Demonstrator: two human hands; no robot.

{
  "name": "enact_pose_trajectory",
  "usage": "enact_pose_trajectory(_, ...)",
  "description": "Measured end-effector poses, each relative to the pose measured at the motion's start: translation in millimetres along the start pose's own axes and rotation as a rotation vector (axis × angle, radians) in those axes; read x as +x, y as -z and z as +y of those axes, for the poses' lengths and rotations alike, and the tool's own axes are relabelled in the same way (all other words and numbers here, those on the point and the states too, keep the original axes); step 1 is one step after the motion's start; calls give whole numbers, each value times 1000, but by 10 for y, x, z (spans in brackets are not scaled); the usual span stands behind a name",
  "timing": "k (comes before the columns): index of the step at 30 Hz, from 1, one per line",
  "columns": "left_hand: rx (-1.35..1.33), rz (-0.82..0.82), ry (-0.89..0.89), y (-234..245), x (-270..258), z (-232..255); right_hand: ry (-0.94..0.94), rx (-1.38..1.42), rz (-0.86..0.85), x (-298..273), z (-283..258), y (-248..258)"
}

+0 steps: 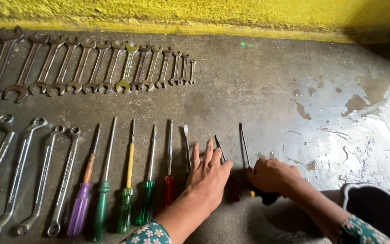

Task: The person sits on a concrete floor and wipes various metal tools, including wrenches and screwdrivers, with a dark cloth. They pick up each tool individually, wipe it down, and place it back in a row on the floor.

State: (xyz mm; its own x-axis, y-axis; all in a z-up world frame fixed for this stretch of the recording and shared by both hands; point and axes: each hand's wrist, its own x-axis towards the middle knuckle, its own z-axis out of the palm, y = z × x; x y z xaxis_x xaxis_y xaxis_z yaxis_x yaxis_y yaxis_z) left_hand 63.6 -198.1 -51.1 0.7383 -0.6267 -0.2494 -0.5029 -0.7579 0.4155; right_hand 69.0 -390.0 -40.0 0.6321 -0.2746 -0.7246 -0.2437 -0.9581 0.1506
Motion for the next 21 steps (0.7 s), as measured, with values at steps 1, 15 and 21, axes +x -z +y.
enact_pose_trajectory(1, -3, -6, 5, 11, -4, 0, 4, 16, -26, -57, -14, -36)
enact_pose_trajectory(15, -513, 71, 330, -53, -113, 421, 13, 475, -77, -409, 46, -369)
enact_pose_trajectory(21, -1118, 239, 499, -161, -128, 727, 279, 774, 222, -599, 72, -598)
